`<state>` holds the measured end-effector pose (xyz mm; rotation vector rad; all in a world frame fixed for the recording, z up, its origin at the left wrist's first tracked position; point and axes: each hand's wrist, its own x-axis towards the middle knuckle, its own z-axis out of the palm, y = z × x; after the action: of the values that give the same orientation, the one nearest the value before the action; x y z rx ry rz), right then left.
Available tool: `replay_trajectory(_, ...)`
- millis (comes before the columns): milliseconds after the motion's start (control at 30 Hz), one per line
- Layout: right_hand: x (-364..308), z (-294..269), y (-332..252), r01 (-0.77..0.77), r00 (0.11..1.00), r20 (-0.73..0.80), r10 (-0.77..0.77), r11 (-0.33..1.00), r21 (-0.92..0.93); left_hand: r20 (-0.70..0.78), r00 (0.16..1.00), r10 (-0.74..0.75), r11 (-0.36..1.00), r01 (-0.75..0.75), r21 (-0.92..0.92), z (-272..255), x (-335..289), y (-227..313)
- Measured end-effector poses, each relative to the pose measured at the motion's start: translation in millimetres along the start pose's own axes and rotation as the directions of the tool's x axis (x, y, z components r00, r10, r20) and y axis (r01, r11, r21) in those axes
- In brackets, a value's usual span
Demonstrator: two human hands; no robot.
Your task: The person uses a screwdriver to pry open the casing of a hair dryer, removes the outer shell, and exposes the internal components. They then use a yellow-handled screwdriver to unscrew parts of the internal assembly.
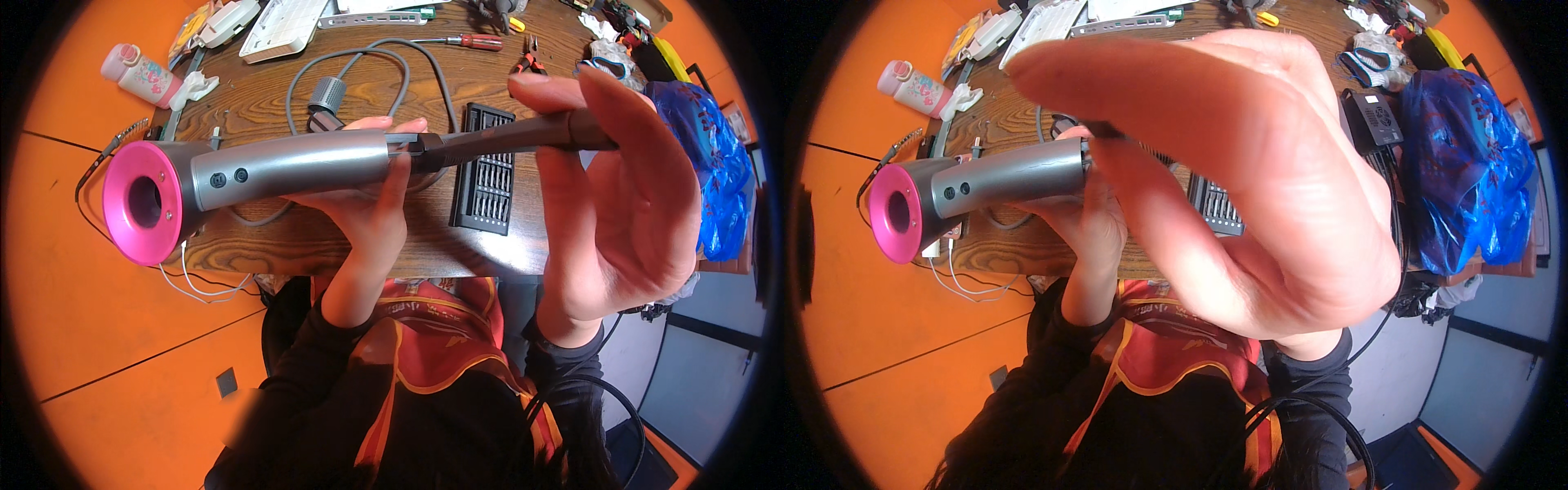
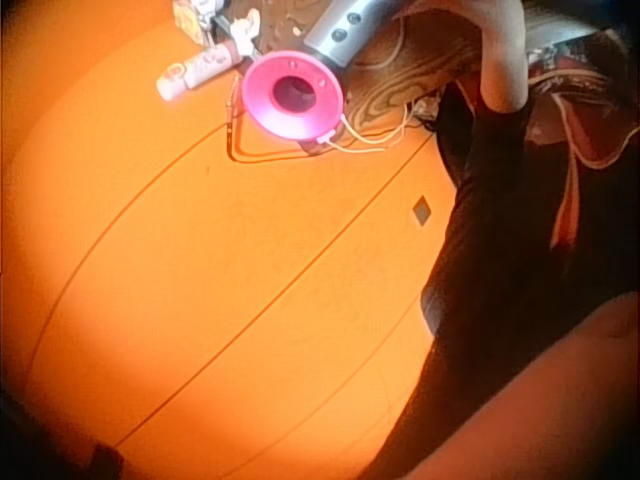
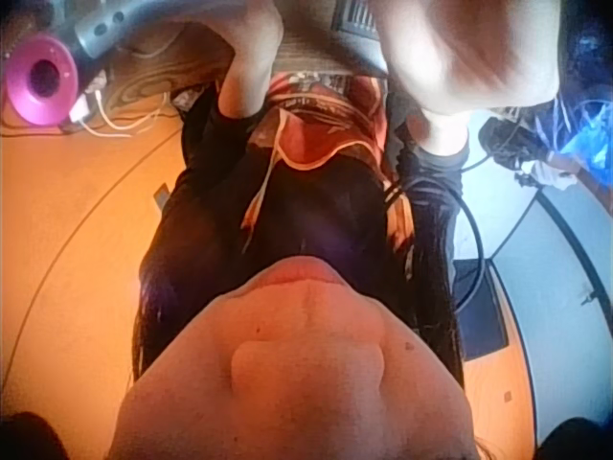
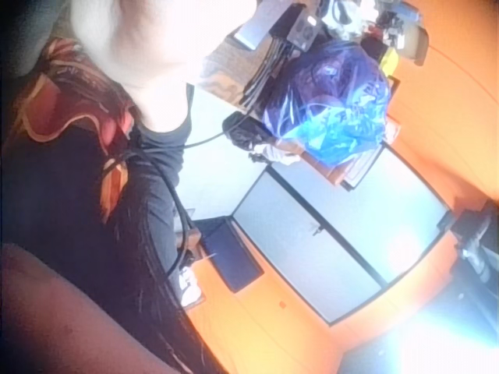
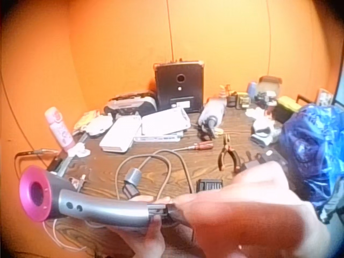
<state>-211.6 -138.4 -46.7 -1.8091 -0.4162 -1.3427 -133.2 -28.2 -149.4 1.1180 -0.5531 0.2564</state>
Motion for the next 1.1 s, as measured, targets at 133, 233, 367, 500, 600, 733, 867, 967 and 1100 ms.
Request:
replay_trajectory(133, 4.7, -3.8, -0.6, 0.150, 0.977, 0.167, -0.132, 0.984, -0.099, 0.031, 0.999, 0.037, 0.997, -0.039, 0.071, -2.5, -1.5, -0.7)
replay_trajectory(233, 4.1, 3.2, -5.0, 0.079, 0.995, 0.063, -0.071, 0.988, -0.133, 0.021, 0.999, 0.044, 0.994, -0.046, 0.103, -3.5, -3.0, -0.4)
replay_trajectory(367, 3.1, 5.1, -4.7, 0.079, 0.997, 0.001, -0.079, 0.996, -0.051, 0.016, 0.994, 0.104, 0.993, -0.103, -0.051, -1.7, 1.2, -8.2)
replay_trajectory(500, 6.3, 0.7, -4.4, 0.156, 0.982, 0.137, -0.134, 0.974, -0.166, 0.051, 0.988, 0.148, 0.989, -0.147, -0.031, -3.8, 4.1, -11.5)
replay_trajectory(600, 2.8, 16.3, -9.5, 0.017, 0.995, -0.100, -0.017, 1.000, -0.009, 0.011, 1.000, 0.025, 1.000, -0.025, 0.008, -3.8, -3.0, -4.6)
replay_trajectory(733, 4.7, 7.1, -11.5, 0.007, 1.000, 0.003, -0.007, 1.000, -0.018, 0.000, 1.000, 0.013, 0.997, -0.013, -0.075, 2.1, -5.0, -1.8)
replay_trajectory(867, -2.5, 1.1, -5.3, 0.016, 0.999, 0.043, -0.009, 0.987, -0.158, 0.012, 0.998, 0.067, 0.987, -0.064, -0.150, 3.5, -0.2, -3.6)
replay_trajectory(967, -7.2, 3.2, -4.7, -0.061, 0.997, -0.056, 0.059, 0.997, -0.045, 0.051, 0.994, 0.100, 0.992, -0.096, -0.082, 1.0, 2.2, -4.0)
replay_trajectory(1100, 3.4, -10.9, -7.0, 0.038, 0.990, 0.142, -0.007, 0.976, -0.216, 0.029, 0.998, 0.063, 0.997, -0.061, -0.051, 1.0, -0.5, -2.6)
